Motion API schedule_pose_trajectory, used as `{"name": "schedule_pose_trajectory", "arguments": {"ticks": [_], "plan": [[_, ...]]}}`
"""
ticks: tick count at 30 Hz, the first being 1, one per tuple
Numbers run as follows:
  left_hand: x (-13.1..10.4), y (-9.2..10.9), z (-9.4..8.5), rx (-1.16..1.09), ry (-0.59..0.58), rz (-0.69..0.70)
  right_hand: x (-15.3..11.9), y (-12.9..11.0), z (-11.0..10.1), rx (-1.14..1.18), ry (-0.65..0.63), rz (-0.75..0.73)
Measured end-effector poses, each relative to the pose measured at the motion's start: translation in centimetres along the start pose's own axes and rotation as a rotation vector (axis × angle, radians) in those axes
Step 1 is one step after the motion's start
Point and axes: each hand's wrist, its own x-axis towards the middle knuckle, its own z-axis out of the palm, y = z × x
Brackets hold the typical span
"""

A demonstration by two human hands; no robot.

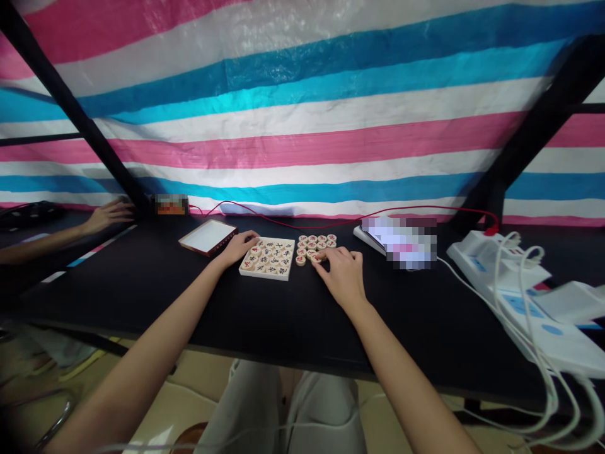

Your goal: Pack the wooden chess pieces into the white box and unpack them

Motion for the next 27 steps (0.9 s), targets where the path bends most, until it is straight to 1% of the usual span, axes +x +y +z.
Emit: {"name": "schedule_pose_trajectory", "arguments": {"ticks": [10, 18, 27], "plan": [[0.08, -0.30, 0.21, 0.003, 0.002, -0.002, -0.18, 0.31, 0.11, -0.098, -0.009, 0.038], [-0.28, 0.27, 0.03, 0.003, 0.001, -0.024, -0.23, 0.34, 0.27, -0.093, -0.040, 0.018], [-0.31, 0.37, 0.02, 0.007, 0.004, -0.035, -0.08, -0.23, 0.06, -0.040, -0.063, -0.016]]}}
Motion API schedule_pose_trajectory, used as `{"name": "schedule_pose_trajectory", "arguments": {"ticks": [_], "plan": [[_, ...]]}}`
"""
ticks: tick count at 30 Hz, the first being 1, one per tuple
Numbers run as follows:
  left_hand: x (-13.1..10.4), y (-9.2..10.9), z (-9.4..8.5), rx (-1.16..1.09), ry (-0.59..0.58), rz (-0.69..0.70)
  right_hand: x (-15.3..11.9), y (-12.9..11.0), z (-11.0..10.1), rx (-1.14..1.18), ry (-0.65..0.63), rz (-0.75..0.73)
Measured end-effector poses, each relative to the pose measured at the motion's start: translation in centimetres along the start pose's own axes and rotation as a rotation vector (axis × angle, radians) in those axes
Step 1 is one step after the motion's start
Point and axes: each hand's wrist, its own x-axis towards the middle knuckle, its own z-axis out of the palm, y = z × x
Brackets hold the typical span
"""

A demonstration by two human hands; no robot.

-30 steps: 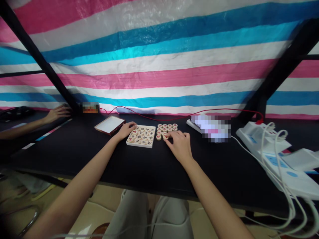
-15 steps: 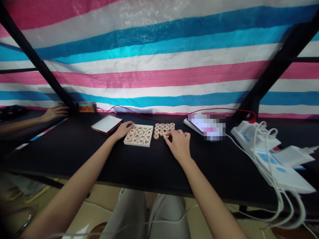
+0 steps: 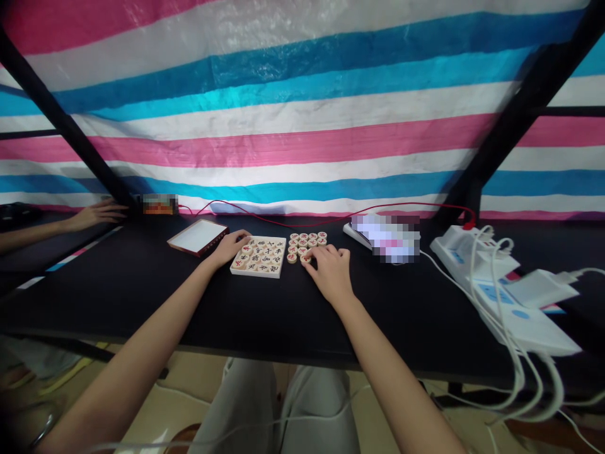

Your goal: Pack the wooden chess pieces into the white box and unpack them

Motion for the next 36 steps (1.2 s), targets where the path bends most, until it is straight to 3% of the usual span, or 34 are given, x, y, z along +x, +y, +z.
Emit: {"name": "schedule_pose_trajectory", "arguments": {"ticks": [16, 19, 23, 28, 36], "plan": [[0.4, -0.8, 0.6, -0.021, 0.037, 0.010, 0.5, -0.9, 0.2, 0.063, -0.008, -0.047], [0.4, -0.9, 0.6, -0.052, 0.042, 0.006, 1.7, -2.3, 1.0, 0.138, -0.037, -0.064], [0.4, -0.9, 0.4, -0.078, 0.039, 0.017, 4.4, -5.7, 3.0, 0.201, -0.149, -0.198], [0.3, -0.6, 0.2, -0.107, 0.027, 0.068, 6.9, -9.2, 5.6, 0.166, -0.233, -0.253], [0.6, -0.6, 0.3, -0.076, 0.035, 0.033, 6.6, -8.1, 6.1, 0.204, -0.286, -0.198]]}}
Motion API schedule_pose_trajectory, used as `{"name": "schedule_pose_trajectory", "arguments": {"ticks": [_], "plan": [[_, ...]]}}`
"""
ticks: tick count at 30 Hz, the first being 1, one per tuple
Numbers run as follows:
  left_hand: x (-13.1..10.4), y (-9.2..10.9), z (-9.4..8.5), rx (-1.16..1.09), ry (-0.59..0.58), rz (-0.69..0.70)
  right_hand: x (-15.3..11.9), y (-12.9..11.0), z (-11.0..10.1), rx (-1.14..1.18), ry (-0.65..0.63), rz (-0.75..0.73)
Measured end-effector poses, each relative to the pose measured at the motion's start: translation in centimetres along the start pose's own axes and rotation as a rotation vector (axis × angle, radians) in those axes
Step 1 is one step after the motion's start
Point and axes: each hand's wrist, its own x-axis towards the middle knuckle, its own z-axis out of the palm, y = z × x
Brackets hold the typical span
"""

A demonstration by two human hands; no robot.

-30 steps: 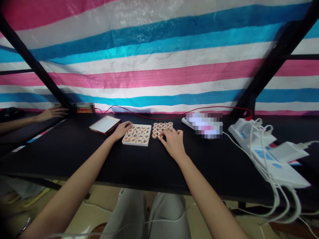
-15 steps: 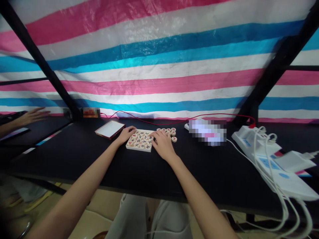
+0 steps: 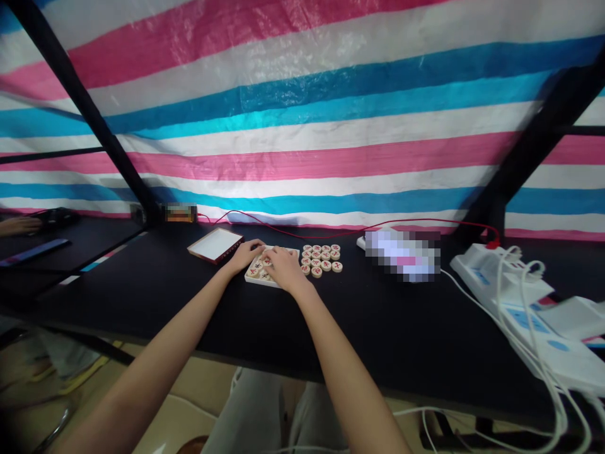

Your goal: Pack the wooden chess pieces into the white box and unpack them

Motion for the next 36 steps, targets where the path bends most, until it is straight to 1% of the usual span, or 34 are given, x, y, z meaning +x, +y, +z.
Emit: {"name": "schedule_pose_trajectory", "arguments": {"ticks": [2, 3, 4, 6, 8, 10, 13, 16, 18, 24, 29, 32, 36], "plan": [[0.1, -0.1, 0.1, 0.006, 0.000, -0.005, -0.4, 0.4, -0.6, 0.042, 0.000, -0.002], [0.1, -0.2, 0.1, 0.009, 0.000, -0.007, -0.7, 0.6, -1.0, 0.056, 0.020, -0.007], [0.1, -0.2, 0.1, 0.013, 0.000, -0.009, -1.1, 0.8, -1.5, 0.066, 0.057, -0.014], [0.0, -0.1, 0.1, 0.022, -0.002, -0.011, -2.4, 1.5, -2.8, 0.079, 0.172, -0.009], [0.0, 0.0, 0.0, 0.026, -0.010, -0.013, -4.3, 2.6, -4.1, 0.077, 0.287, 0.032], [0.0, 0.0, 0.0, 0.022, -0.014, -0.014, -6.5, 4.0, -5.2, 0.060, 0.345, 0.092], [-0.2, 0.0, 0.0, 0.025, -0.009, -0.012, -9.8, 6.0, -6.1, 0.051, 0.329, 0.133], [-0.3, 0.0, 0.1, 0.034, 0.002, -0.008, -11.6, 7.1, -6.4, 0.035, 0.284, 0.123], [-0.3, 0.0, 0.1, 0.038, 0.000, -0.014, -11.8, 7.3, -6.3, 0.029, 0.258, 0.115], [-0.4, 0.0, 0.1, 0.068, -0.005, -0.024, -11.3, 7.1, -6.0, 0.007, 0.185, 0.098], [-0.4, 0.1, 0.1, 0.068, 0.003, -0.027, -11.4, 7.3, -5.6, 0.055, 0.180, 0.075], [-0.4, 0.1, 0.1, 0.064, -0.003, -0.040, -11.4, 7.4, -5.5, 0.003, 0.166, 0.081], [-0.3, 0.0, 0.2, 0.071, -0.007, -0.039, -11.5, 7.0, -5.8, -0.126, 0.149, 0.097]]}}
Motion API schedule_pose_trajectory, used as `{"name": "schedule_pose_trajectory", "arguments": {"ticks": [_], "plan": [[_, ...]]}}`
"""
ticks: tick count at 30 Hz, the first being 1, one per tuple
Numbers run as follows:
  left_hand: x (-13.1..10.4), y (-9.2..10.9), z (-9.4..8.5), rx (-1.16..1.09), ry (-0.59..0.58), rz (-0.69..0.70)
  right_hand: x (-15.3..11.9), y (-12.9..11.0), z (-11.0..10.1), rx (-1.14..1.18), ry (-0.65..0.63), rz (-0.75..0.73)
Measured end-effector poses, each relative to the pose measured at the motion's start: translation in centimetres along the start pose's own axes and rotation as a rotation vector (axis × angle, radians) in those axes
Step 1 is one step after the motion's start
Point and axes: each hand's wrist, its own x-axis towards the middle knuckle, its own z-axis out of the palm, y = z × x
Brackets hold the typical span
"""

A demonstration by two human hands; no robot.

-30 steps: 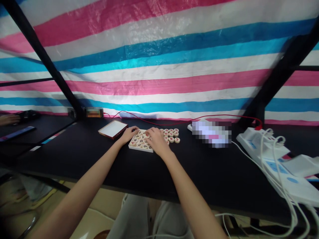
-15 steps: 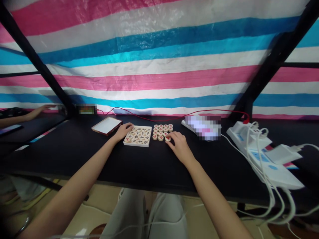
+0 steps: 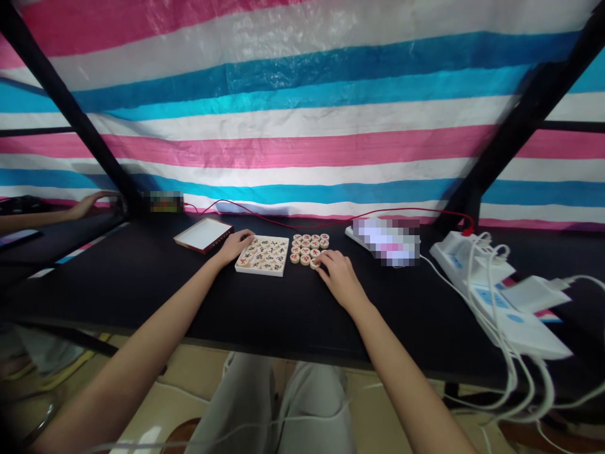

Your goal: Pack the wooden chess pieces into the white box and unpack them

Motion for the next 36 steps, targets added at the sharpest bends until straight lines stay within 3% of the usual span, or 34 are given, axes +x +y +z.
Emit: {"name": "schedule_pose_trajectory", "arguments": {"ticks": [8, 27, 32, 36], "plan": [[0.0, -0.2, 0.1, -0.004, 0.002, 0.019, 0.0, -0.6, -0.6, -0.176, 0.024, 0.016], [-0.1, 0.1, 0.0, -0.014, 0.012, 0.030, 0.0, -0.6, -0.5, -0.199, 0.061, 0.021], [0.1, -0.1, 0.1, -0.003, 0.009, 0.024, 1.7, -3.6, -0.1, -0.033, 0.084, -0.021], [0.1, -0.1, 0.1, 0.005, 0.013, 0.027, 5.6, -7.9, 1.9, 0.160, -0.046, -0.172]]}}
